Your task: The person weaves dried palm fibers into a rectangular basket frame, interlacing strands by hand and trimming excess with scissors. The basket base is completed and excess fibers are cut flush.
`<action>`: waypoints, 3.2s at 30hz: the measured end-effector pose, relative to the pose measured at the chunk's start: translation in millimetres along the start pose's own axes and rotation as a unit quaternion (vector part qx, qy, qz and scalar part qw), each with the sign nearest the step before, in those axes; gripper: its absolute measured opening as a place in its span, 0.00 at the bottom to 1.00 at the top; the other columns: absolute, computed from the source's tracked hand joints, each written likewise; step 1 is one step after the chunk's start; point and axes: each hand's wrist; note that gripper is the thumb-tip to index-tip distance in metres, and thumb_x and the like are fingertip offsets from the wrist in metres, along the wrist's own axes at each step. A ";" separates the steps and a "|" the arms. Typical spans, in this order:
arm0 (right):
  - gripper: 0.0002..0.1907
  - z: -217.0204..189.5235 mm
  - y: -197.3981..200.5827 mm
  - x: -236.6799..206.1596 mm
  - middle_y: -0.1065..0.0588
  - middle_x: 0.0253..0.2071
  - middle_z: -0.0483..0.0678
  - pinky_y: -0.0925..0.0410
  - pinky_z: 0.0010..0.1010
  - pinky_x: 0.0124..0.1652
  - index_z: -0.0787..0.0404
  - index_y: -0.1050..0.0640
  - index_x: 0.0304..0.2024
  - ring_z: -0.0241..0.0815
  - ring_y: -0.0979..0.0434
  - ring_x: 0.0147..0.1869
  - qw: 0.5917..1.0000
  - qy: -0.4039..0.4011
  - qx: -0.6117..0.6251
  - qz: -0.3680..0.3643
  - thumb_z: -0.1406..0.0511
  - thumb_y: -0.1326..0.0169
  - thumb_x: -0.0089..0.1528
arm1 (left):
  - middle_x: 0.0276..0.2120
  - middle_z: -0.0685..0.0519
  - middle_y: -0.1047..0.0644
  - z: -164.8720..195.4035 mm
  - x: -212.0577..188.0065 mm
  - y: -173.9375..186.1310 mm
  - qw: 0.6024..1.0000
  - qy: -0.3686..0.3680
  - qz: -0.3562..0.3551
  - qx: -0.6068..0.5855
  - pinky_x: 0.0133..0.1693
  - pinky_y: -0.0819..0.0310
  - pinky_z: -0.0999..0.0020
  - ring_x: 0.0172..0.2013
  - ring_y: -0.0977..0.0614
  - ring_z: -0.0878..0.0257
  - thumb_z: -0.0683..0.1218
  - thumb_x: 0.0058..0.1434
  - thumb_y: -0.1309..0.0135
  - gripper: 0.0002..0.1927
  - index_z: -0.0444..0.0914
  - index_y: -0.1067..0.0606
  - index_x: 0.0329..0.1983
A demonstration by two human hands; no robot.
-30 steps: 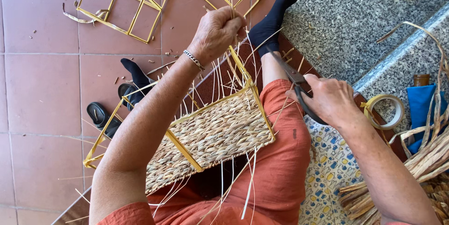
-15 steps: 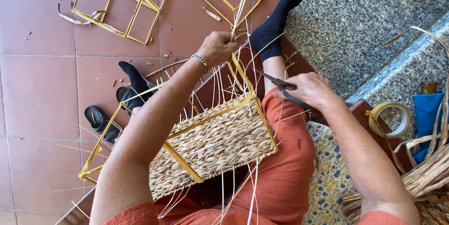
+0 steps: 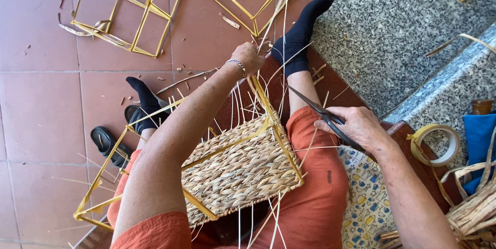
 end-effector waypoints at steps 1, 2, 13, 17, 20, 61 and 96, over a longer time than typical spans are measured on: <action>0.26 0.1 0.4 -2.3 0.19 0.24 0.49 0.27 0.43 0.40 0.47 0.14 0.45 0.46 0.18 0.31 1.000 0.011 0.004 0.019 0.43 0.36 0.51 | 0.34 0.39 0.18 5.6 2.9 -1.9 1.000 -0.011 0.007 -0.002 0.43 0.20 0.59 0.38 0.15 0.51 0.54 0.59 0.39 0.20 0.31 0.20 0.36; 0.25 0.3 0.8 -3.5 0.19 0.23 0.49 0.27 0.43 0.38 0.48 0.14 0.44 0.45 0.17 0.30 0.999 0.023 0.007 0.037 0.44 0.35 0.51 | 0.33 0.39 0.19 11.0 4.9 -3.6 1.000 -0.021 0.014 -0.005 0.41 0.19 0.59 0.37 0.15 0.51 0.55 0.59 0.38 0.21 0.30 0.20 0.35; 0.26 15.6 -14.0 -11.7 0.21 0.22 0.50 0.28 0.40 0.32 0.51 0.17 0.47 0.46 0.19 0.26 0.990 0.089 0.000 0.108 0.46 0.35 0.53 | 0.21 0.48 0.18 44.1 31.0 -42.3 0.972 -0.028 -0.209 0.101 0.29 0.20 0.68 0.19 0.17 0.61 0.52 0.57 0.41 0.16 0.36 0.19 0.20; 0.27 28.0 -25.4 -22.5 0.23 0.20 0.49 0.29 0.36 0.29 0.51 0.18 0.50 0.41 0.22 0.23 0.991 0.063 0.004 0.115 0.48 0.33 0.52 | 0.21 0.50 0.17 39.2 29.3 -46.0 0.986 -0.014 -0.160 0.035 0.27 0.15 0.64 0.19 0.16 0.61 0.47 0.58 0.43 0.14 0.35 0.19 0.21; 0.29 38.3 -31.9 -36.1 0.25 0.21 0.46 0.32 0.30 0.27 0.55 0.18 0.55 0.35 0.27 0.24 0.981 0.101 0.056 0.159 0.53 0.32 0.54 | 0.21 0.51 0.17 35.6 17.7 -29.9 0.984 -0.150 -0.090 0.003 0.31 0.16 0.65 0.20 0.15 0.62 0.53 0.60 0.41 0.14 0.40 0.18 0.24; 0.32 -7.9 20.0 -68.0 0.18 0.34 0.45 0.25 0.45 0.46 0.34 0.18 0.52 0.50 0.16 0.40 0.956 0.098 -0.276 0.014 0.39 0.35 0.47 | 0.22 0.41 0.22 12.0 -79.6 -15.9 0.921 -0.317 0.209 -0.084 0.31 0.25 0.53 0.25 0.18 0.47 0.56 0.62 0.37 0.20 0.34 0.21 0.27; 0.15 -35.3 -8.8 -9.4 0.19 0.31 0.48 0.29 0.54 0.44 0.48 0.24 0.44 0.58 0.18 0.41 0.878 0.243 -0.405 -0.082 0.51 0.46 0.60 | 0.26 0.43 0.19 27.0 -60.7 -11.3 0.924 -0.297 0.215 -0.109 0.35 0.23 0.49 0.31 0.17 0.44 0.58 0.58 0.39 0.18 0.39 0.19 0.27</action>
Point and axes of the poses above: each hand's wrist, its own x-axis towards the middle knuckle, its own y-axis out of the back of the hand, z = x × y
